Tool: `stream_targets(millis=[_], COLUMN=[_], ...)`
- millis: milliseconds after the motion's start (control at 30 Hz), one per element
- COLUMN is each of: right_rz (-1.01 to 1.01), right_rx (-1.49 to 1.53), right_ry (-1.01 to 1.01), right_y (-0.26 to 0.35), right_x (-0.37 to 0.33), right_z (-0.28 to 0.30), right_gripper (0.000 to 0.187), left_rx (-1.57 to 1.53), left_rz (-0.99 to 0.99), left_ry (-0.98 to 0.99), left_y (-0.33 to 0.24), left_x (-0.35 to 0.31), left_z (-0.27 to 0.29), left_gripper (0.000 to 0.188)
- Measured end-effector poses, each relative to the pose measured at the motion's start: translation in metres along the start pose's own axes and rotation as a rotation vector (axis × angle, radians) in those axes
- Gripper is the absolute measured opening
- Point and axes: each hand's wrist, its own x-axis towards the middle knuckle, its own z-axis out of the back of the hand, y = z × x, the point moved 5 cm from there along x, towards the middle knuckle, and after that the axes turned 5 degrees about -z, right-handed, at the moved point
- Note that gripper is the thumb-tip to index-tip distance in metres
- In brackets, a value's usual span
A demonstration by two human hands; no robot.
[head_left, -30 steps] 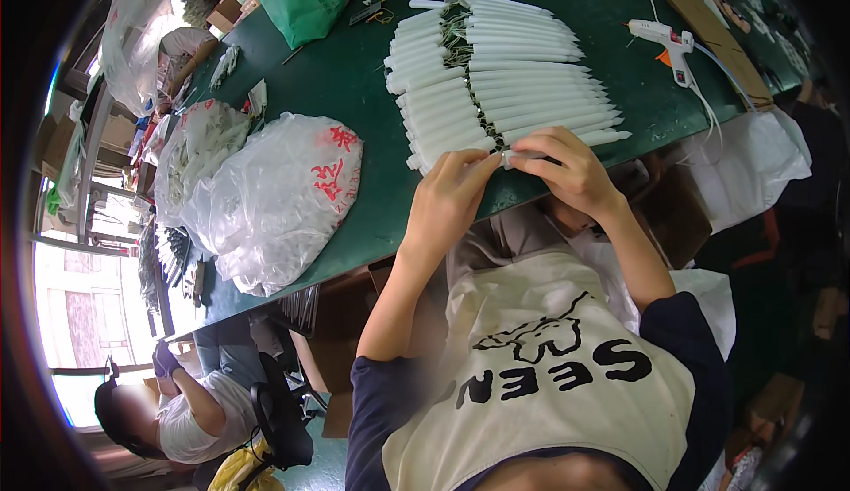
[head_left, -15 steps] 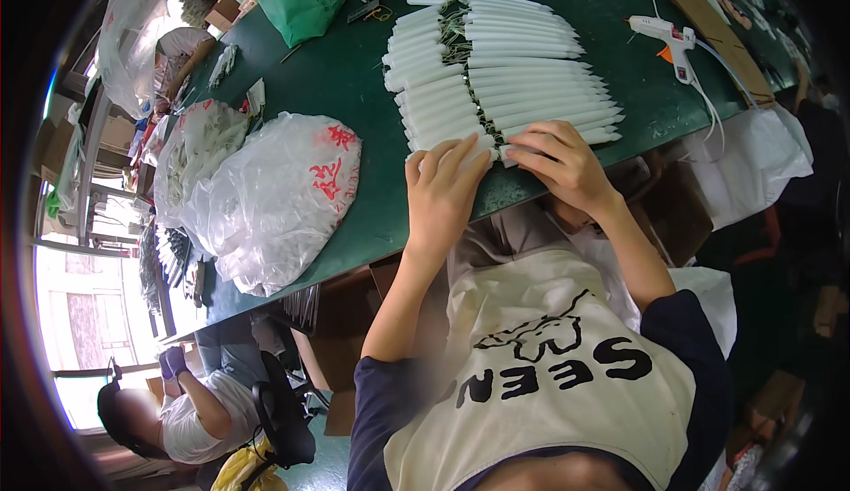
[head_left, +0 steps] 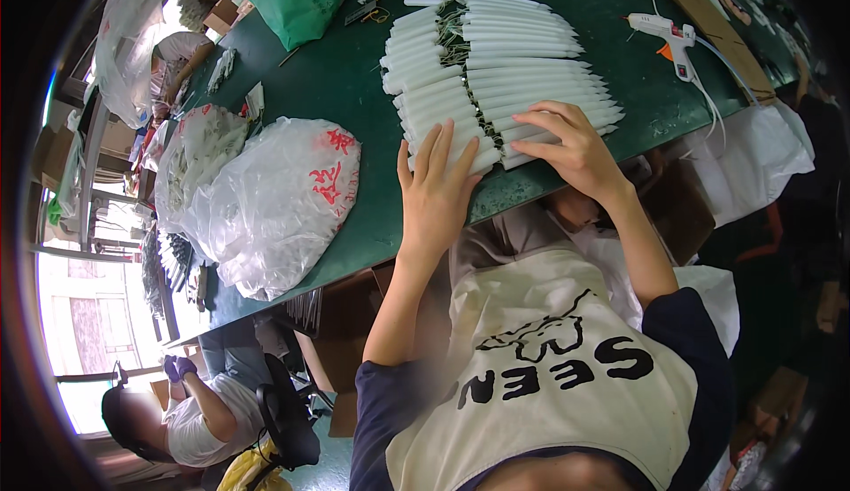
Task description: Assembling decorative fans by applying adhesive to plastic ribs and attaching floral elements at a factory workbench.
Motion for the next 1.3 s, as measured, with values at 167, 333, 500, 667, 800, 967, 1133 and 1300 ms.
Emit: stream_targets(millis=[167,333,500,667,800,967,1133,1300], right_rz=[-0.071,-0.156,-0.21,-0.213,-0.2,-0.205,-0.208,-0.189], right_rx=[0.031,-0.038,-0.123,-0.173,-0.188,-0.183,-0.181,-0.135], right_ry=[0.027,0.125,0.175,0.239,0.245,0.261,0.241,0.215], right_y=[-0.005,-0.013,-0.026,-0.029,-0.031,-0.032,-0.032,-0.024], right_x=[-0.009,-0.007,-0.007,-0.008,-0.006,-0.004,-0.007,0.004], right_z=[0.002,0.011,0.005,-0.002,-0.003,-0.006,-0.007,0.005], right_gripper=[0.048,0.077,0.084,0.079,0.077,0.075,0.077,0.082], left_rx=[0.045,-0.095,-0.138,-0.19,-0.142,-0.137,-0.13,-0.098], left_rz=[-0.026,0.041,0.051,0.06,0.063,0.066,0.07,0.085], left_ry=[0.01,-0.011,-0.004,0.015,0.021,-0.009,-0.009,-0.047], left_y=[0.002,0.005,0.013,0.016,0.015,0.015,0.015,0.013], left_x=[-0.002,-0.003,0.0,0.0,0.001,0.001,0.001,0.0], left_z=[0.0,0.007,0.002,-0.004,-0.003,-0.003,-0.004,0.002], left_gripper=[0.049,0.072,0.077,0.07,0.063,0.06,0.061,0.067])
